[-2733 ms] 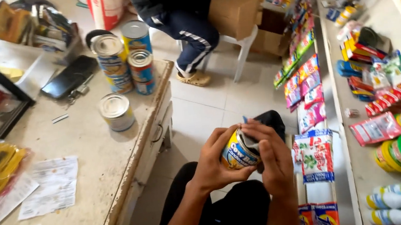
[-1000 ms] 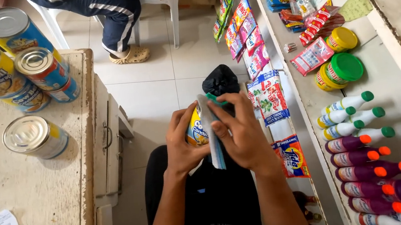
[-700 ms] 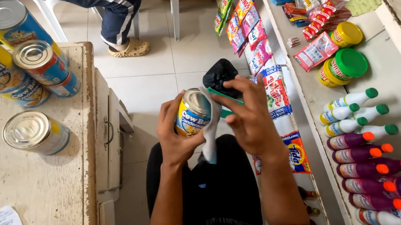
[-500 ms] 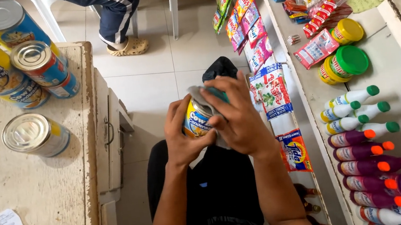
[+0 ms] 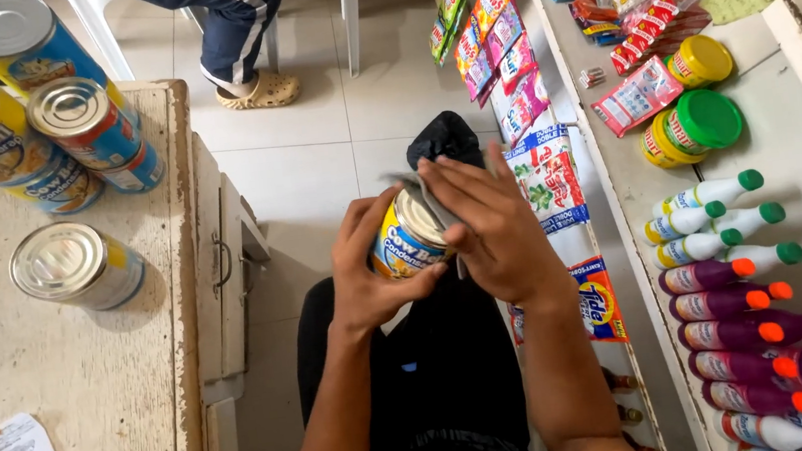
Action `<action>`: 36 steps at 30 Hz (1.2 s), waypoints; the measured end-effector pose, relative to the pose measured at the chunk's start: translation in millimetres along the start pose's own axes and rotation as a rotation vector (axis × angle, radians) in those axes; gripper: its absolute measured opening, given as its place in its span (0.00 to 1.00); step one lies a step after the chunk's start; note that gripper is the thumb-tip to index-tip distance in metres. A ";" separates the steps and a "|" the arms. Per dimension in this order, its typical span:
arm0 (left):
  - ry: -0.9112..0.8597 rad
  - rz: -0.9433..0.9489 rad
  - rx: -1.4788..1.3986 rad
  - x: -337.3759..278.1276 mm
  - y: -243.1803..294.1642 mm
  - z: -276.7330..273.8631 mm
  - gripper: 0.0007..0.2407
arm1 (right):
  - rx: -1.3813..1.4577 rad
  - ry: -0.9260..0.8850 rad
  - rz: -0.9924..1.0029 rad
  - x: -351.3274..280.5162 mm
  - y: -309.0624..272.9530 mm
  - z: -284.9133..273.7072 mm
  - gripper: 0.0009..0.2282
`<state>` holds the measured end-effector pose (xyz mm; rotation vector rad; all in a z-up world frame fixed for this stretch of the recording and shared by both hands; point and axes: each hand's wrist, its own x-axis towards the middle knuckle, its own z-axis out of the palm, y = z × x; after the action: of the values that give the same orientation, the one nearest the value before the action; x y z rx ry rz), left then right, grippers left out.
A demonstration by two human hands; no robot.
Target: Cleaning canned goods with a blue cloth and stocking them on grocery store shelves.
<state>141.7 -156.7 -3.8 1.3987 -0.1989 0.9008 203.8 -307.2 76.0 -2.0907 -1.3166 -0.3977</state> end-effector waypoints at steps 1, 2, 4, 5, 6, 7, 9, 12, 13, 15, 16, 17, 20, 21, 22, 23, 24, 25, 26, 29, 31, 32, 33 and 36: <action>-0.001 -0.005 0.000 -2.4 -4.7 0.7 0.34 | 0.002 -0.002 0.004 0.0 -3.7 2.8 0.36; 0.018 0.006 0.025 -3.8 -10.0 1.7 0.34 | 0.054 0.008 -0.014 1.1 -6.7 5.3 0.36; 0.040 0.015 0.052 -3.8 -13.0 2.7 0.33 | 0.110 0.016 -0.033 0.1 -12.3 9.6 0.36; 0.063 0.001 0.043 -2.3 -10.9 2.5 0.33 | 0.216 0.077 -0.034 -2.0 -14.7 11.5 0.32; 0.085 -0.014 0.038 -1.0 -8.9 0.6 0.32 | 0.326 0.139 -0.032 -3.8 -17.7 15.1 0.29; 0.087 -0.017 0.043 -0.4 -6.8 4.6 0.32 | 0.332 0.137 -0.032 -8.7 -10.2 20.3 0.29; 0.180 -0.052 -0.043 -1.7 -0.8 12.6 0.33 | 0.307 0.259 -0.057 -21.0 3.0 30.7 0.28; 0.239 -0.253 -0.211 -18.6 -14.9 34.7 0.32 | 0.200 0.331 -0.011 -30.4 -7.5 63.3 0.37; 0.236 -0.265 -0.206 -19.2 -15.9 35.4 0.32 | 0.205 0.331 0.001 -34.9 -13.3 67.7 0.37; 0.296 -0.355 -0.277 -13.9 -20.6 37.9 0.27 | 0.113 0.271 0.008 -38.0 -21.1 75.4 0.39; 0.294 -0.357 -0.273 -11.7 -16.1 38.3 0.27 | 0.116 0.272 0.011 -43.6 -16.2 77.2 0.39; 0.292 -0.386 -0.301 -9.5 -11.4 38.6 0.27 | 0.148 0.259 0.030 -49.2 -11.6 79.1 0.38; 0.257 -0.446 -0.377 -18.7 -19.0 34.5 0.25 | 0.310 0.269 0.084 -45.9 -12.6 66.9 0.35; 0.224 -0.475 -0.430 -24.9 -25.1 33.0 0.24 | 0.436 0.292 0.116 -42.2 -15.0 59.2 0.33; 0.223 -0.487 -0.428 -29.7 -20.0 33.5 0.24 | 0.438 0.291 0.128 -41.2 -11.3 54.9 0.33; 0.153 -0.489 -0.429 -34.4 -14.6 34.2 0.25 | 0.651 0.278 0.179 -40.3 -7.5 50.4 0.32; 0.077 -0.479 -0.430 -34.3 -10.3 34.9 0.26 | 0.862 0.270 0.218 -35.8 -1.7 45.4 0.32; 0.071 -0.479 -0.428 -27.9 -4.6 34.0 0.26 | 0.862 0.277 0.218 -36.4 -2.8 44.1 0.32; 0.021 -0.487 -0.368 -21.8 0.8 33.9 0.24 | 0.875 0.282 0.236 -37.0 -3.4 42.4 0.32; -0.080 -0.519 -0.156 -0.9 6.0 30.1 0.24 | 0.795 0.315 0.244 -41.6 -12.6 43.2 0.32; -0.124 -0.545 -0.002 16.4 4.6 26.6 0.27 | 0.706 0.338 0.236 -45.3 -8.1 45.4 0.31; -0.250 -0.583 0.169 23.2 5.2 23.7 0.28 | 0.725 0.360 0.235 -49.3 -1.9 46.9 0.31; -0.377 -0.618 0.340 29.8 5.5 20.4 0.29 | 0.745 0.382 0.235 -53.3 4.3 49.0 0.30; -0.430 -0.601 0.153 39.7 -1.2 11.3 0.29 | 0.703 0.374 0.234 -53.1 5.6 42.5 0.30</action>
<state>173.1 -149.9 22.1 1.6568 -0.0241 0.1159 181.4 -318.4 12.5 -1.4625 -0.8151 -0.1714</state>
